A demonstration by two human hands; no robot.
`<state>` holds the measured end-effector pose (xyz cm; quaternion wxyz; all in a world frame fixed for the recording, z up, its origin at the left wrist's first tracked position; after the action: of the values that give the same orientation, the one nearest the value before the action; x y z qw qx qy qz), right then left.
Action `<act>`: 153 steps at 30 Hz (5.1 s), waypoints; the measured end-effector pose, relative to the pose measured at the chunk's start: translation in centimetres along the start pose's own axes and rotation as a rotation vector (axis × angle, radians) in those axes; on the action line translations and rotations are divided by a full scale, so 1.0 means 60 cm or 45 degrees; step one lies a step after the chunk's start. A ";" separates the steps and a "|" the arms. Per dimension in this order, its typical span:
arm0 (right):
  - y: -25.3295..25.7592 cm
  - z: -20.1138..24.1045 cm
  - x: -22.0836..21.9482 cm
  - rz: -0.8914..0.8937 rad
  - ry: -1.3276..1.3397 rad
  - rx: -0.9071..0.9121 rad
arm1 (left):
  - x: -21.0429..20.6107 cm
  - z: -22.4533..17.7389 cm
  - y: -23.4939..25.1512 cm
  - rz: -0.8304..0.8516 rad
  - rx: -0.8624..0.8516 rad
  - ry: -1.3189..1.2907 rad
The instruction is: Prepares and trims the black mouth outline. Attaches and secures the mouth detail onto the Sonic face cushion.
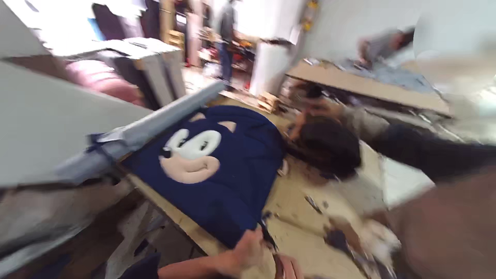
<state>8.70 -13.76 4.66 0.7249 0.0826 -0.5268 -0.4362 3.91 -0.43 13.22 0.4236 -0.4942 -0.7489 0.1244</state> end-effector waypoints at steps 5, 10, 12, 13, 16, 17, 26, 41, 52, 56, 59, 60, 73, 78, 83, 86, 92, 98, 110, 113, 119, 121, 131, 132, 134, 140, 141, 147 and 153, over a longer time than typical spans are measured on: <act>-0.018 -0.046 0.012 -0.061 0.098 -0.129 | -0.070 0.051 0.101 -0.266 -0.539 -0.264; -0.031 -0.066 0.007 0.011 0.229 -0.178 | -0.125 0.104 0.153 -0.108 -0.831 -0.512; -0.033 -0.070 0.020 -0.039 0.239 -0.211 | -0.131 0.097 0.156 -0.098 -0.821 -0.445; -0.033 -0.065 0.032 -0.077 0.231 -0.244 | -0.132 0.091 0.153 -0.091 -0.783 -0.421; -0.024 -0.036 0.081 -0.249 0.090 -0.249 | -0.127 0.060 0.139 -0.013 -0.704 -0.489; -0.022 -0.025 0.091 -0.283 0.075 -0.223 | -0.122 0.055 0.133 0.028 -0.704 -0.555; -0.014 0.015 0.137 -0.405 0.148 -0.119 | -0.106 0.029 0.088 0.301 -0.922 -1.090; -0.028 0.052 0.149 -0.382 0.084 0.177 | -0.086 0.023 0.023 0.276 -1.478 -0.988; -0.025 0.064 0.139 -0.364 -0.031 0.276 | -0.070 0.055 0.000 0.191 -1.808 -0.623; -0.015 0.059 0.124 -0.272 -0.095 0.180 | -0.074 0.069 0.000 0.084 -1.871 -0.501; -0.008 0.052 0.113 -0.128 -0.145 0.090 | -0.086 0.082 0.021 0.119 -1.785 -0.445; -0.005 0.050 0.108 -0.067 -0.165 0.068 | -0.092 0.086 0.030 0.120 -1.750 -0.440; -0.011 0.016 0.077 0.296 0.149 -0.207 | -0.120 0.106 0.064 0.117 -1.529 -0.422; -0.016 0.012 0.071 0.332 0.026 -0.219 | -0.126 0.106 0.077 0.143 -1.460 -0.453; -0.026 -0.002 0.076 0.402 0.005 -0.355 | -0.119 0.086 0.073 -0.004 -1.414 -0.319; -0.027 -0.013 0.101 0.318 0.008 -0.446 | -0.099 0.081 0.103 -0.004 -1.024 -0.343; -0.046 -0.059 0.135 0.149 -0.140 -0.645 | -0.101 0.108 0.126 0.408 -0.554 -0.784; -0.028 -0.018 0.103 0.127 0.332 -0.391 | -0.121 0.107 0.112 0.524 -0.494 -0.988; -0.080 -0.067 -0.011 0.279 0.156 -0.199 | -0.216 0.172 0.205 0.443 -0.501 -0.569; -0.135 -0.132 -0.090 0.393 0.080 -0.254 | -0.275 0.215 0.276 0.444 -0.448 -0.409; -0.205 -0.206 -0.173 0.578 -0.036 -0.289 | -0.255 0.216 0.274 0.142 -0.557 0.679; -0.205 -0.212 -0.176 0.607 0.026 -0.316 | -0.260 0.193 0.264 0.108 -0.963 0.791; -0.196 -0.231 -0.163 0.582 0.169 -0.521 | -0.347 0.160 0.357 0.677 -1.489 0.521; -0.197 -0.234 -0.159 0.544 0.186 -0.528 | -0.349 0.161 0.359 0.688 -1.440 0.509; -0.197 -0.243 -0.154 0.511 0.204 -0.538 | -0.350 0.159 0.360 0.678 -1.363 0.495; -0.188 -0.253 -0.152 0.582 0.238 -0.557 | -0.356 0.159 0.353 0.574 -1.293 0.447; -0.184 -0.254 -0.153 0.616 0.232 -0.574 | -0.356 0.159 0.352 0.566 -1.284 0.458; -0.179 -0.272 -0.162 0.825 0.183 -0.675 | -0.365 0.161 0.349 0.443 -1.223 0.481; -0.170 -0.269 -0.154 0.872 0.164 -0.848 | -0.377 0.171 0.345 0.330 -1.047 0.562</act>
<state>16.01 -18.76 -14.61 0.8450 -0.3056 -0.3093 -0.3113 12.75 -7.25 -17.14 0.3228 -0.7245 -0.5606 -0.2379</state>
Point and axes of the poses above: each hand's wrist, its own y-axis towards the middle knuckle, its own x-axis out of the back of the hand, z = x × y, the point moved 7 cm from there along y, towards the middle knuckle, and after that the axes turned 8 degrees about x, right-handed, at the moved point
